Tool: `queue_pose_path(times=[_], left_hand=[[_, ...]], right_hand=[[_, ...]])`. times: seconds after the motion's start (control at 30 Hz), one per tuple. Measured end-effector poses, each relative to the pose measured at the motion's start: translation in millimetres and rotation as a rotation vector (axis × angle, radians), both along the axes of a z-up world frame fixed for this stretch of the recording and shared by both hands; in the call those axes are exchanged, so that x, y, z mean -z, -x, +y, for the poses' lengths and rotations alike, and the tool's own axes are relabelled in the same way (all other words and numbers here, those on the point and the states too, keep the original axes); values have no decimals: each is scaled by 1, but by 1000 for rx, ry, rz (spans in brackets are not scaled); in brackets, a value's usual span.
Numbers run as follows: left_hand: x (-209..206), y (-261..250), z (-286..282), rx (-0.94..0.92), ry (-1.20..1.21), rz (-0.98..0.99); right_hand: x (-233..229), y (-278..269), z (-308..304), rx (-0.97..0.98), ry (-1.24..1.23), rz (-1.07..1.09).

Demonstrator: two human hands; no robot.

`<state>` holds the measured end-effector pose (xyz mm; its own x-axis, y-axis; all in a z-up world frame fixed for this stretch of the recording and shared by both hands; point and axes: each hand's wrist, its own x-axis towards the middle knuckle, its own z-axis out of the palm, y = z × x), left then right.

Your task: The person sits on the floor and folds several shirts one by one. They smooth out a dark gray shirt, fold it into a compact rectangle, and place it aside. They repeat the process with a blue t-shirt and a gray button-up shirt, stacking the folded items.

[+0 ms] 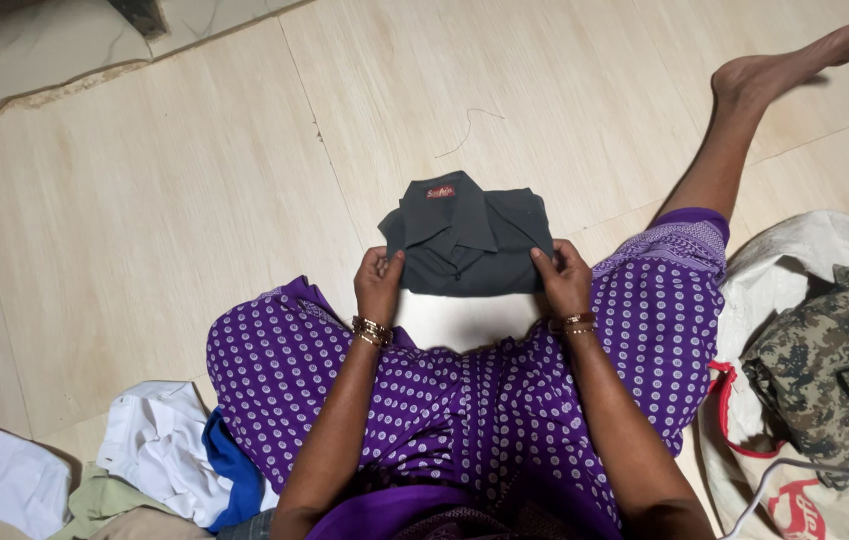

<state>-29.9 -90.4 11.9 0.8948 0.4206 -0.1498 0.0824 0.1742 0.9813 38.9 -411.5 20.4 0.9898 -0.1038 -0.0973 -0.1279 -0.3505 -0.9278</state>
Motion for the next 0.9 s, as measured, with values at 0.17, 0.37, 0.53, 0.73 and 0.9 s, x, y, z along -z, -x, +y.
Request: queue_pose_path(times=[0.17,0.37,0.53,0.73,0.9], left_hand=[[-26,16,-2,206,-636,479],[-53,6,-20,79,-1018,120],[-63,-25,-59,243,-1178,15],[-39,-66,-67,510,-1307,227],[-14,-64,-66,459,-1331,140]], right_hand=[[-43,17,-3,-127,641,162],[-83,23,34,-167,676,-340],[-70,9,92,-426,780,-343],[-31,-23,106,-441,904,-267],[-18,-24,105,-453,936,-181]])
